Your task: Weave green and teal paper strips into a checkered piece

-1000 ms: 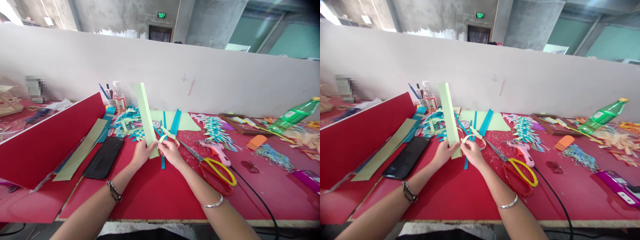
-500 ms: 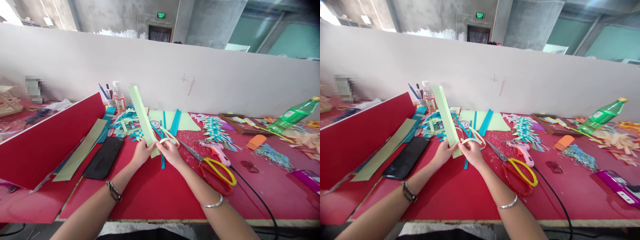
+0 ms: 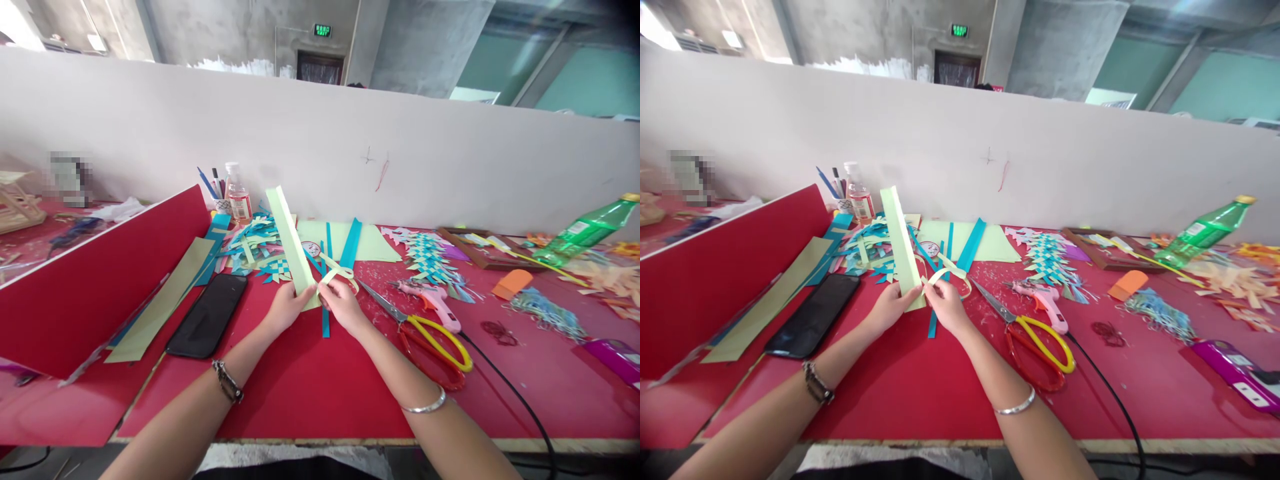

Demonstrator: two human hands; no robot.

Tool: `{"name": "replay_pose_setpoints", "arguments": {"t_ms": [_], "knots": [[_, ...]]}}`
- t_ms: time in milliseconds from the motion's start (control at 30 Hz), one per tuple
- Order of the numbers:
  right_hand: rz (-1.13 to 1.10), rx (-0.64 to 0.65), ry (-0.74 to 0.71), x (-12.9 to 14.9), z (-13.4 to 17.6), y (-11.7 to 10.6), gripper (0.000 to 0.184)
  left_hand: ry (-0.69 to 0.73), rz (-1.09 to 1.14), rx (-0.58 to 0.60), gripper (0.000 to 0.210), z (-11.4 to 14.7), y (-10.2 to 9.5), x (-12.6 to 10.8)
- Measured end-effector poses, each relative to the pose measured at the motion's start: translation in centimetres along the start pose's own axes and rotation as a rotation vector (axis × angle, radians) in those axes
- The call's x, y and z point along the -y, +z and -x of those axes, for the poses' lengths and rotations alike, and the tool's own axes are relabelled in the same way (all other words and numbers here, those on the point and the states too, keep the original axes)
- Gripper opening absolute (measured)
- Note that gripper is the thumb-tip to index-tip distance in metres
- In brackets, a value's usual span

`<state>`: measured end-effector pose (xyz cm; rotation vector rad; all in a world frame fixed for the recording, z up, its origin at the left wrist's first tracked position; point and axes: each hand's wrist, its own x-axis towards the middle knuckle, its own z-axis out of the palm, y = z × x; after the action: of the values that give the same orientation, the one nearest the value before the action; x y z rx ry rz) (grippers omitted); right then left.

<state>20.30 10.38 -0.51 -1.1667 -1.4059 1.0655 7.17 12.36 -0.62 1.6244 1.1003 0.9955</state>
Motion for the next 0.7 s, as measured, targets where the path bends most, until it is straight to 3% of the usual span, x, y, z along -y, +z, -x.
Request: {"name": "replay_pose_setpoints", "arguments": {"t_ms": [200,500,700], "knots": [[-0.033,-0.030,0.023,-0.14,-0.17,-0.08,0.032,0.018,-0.046,-0.093,0.034,-0.01,-0.22,-0.03],[0.089,-0.021,-0.069,-0.31,-0.02,0.10,0.023,0.093,-0.111,-0.093,0.025,0.08,-0.15,-0.22],[0.058,-0.003,-0.046,-0.02,-0.06,-0.02,0.026,0.063,-0.012,-0.095,0.029,-0.06,-0.03,-0.09]]}}
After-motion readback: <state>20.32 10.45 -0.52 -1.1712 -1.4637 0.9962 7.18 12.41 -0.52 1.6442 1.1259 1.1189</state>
